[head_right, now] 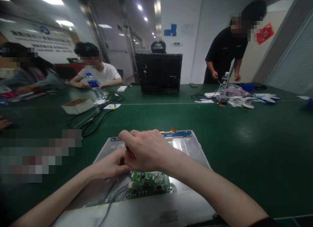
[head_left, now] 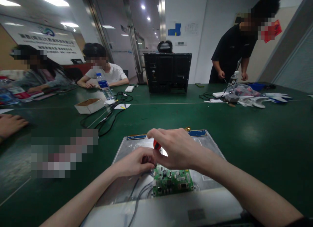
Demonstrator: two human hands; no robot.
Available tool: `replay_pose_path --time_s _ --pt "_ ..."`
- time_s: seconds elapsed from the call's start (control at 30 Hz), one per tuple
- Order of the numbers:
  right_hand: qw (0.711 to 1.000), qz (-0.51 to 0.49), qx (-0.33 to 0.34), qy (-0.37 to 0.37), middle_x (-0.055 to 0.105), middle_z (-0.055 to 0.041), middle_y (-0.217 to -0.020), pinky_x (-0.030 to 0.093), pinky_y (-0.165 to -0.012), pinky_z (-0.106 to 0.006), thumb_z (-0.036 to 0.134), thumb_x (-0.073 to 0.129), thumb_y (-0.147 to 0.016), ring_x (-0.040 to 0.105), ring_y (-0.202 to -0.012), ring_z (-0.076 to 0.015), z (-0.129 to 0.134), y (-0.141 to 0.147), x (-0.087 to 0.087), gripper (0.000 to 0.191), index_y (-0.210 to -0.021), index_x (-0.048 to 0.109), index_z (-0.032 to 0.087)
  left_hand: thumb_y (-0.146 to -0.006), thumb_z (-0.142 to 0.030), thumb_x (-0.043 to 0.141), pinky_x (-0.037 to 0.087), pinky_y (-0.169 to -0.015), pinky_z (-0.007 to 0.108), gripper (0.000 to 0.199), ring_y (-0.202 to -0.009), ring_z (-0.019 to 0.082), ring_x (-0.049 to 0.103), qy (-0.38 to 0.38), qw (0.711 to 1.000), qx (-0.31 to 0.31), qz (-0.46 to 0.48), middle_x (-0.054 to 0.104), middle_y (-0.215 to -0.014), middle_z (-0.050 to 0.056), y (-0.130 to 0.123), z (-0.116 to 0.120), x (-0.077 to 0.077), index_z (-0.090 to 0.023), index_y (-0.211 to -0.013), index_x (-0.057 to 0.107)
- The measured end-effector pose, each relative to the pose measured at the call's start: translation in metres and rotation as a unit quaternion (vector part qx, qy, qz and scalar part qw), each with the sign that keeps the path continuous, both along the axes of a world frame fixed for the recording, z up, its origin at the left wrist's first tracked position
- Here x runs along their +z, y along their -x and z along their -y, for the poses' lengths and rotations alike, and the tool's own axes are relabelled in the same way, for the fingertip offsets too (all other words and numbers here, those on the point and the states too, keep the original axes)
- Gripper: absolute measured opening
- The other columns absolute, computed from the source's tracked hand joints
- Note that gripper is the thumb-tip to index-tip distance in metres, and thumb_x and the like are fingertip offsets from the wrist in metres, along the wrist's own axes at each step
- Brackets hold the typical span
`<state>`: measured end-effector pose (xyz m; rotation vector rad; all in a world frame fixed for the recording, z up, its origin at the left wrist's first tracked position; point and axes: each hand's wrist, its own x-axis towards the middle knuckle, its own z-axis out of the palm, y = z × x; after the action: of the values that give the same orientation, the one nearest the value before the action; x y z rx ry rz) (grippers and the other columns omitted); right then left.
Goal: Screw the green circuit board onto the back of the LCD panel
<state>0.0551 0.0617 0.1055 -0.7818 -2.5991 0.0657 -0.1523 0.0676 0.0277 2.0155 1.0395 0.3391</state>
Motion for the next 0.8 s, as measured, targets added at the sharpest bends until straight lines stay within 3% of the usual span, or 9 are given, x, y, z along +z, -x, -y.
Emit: replay_pose_path --time_s 0.2,0.4,0.63,0.8 --pt "1.000 0.013 -0.012 -0.001 0.068 -0.0015 -0.083 0.017 -0.050 -0.027 0.040 0.044 -0.093 0.054 -0.061 -0.0131 -0.0015 0.0000 -0.0013 0.025 -0.105 0.050 0.020 -0.072 -0.023 0.058 0.040 -0.059 0.024 0.008 -0.065 0.016 0.054 0.005 1.000 0.003 0.006 0.061 -0.071 0.000 0.0004 0.0003 0.0004 -0.016 -0.074 0.061" --pt "1.000 0.006 -0.013 0.003 0.068 -0.0040 -0.086 0.020 -0.051 -0.027 0.026 0.044 -0.086 0.052 -0.061 -0.0131 0.0002 0.0005 -0.0003 0.025 -0.109 0.049 0.018 -0.074 -0.024 0.059 0.039 -0.057 0.024 0.009 -0.062 0.015 0.053 -0.002 1.000 0.001 0.002 0.058 -0.067 -0.001 0.0014 -0.0001 -0.0006 -0.015 -0.077 0.060" --pt "1.000 0.015 -0.020 -0.006 0.068 -0.0016 -0.084 0.017 -0.051 -0.027 0.040 0.047 -0.092 0.053 -0.061 -0.0127 -0.0017 -0.0001 -0.0011 0.023 -0.106 0.050 0.021 -0.073 -0.022 0.059 0.041 -0.059 0.023 0.007 -0.065 0.015 0.055 -0.003 1.000 0.002 0.012 0.060 -0.072 0.000 0.0013 0.0001 -0.0007 -0.016 -0.076 0.061" --pt "1.000 0.013 -0.019 0.000 0.068 -0.0021 -0.083 0.018 -0.051 -0.027 0.031 0.044 -0.090 0.051 -0.059 -0.0119 -0.0016 0.0015 -0.0012 0.020 -0.105 0.050 0.019 -0.076 -0.024 0.058 0.040 -0.056 0.023 0.011 -0.062 0.014 0.053 0.010 1.000 0.004 -0.010 0.058 -0.068 -0.001 0.0026 -0.0004 -0.0028 -0.015 -0.082 0.060"
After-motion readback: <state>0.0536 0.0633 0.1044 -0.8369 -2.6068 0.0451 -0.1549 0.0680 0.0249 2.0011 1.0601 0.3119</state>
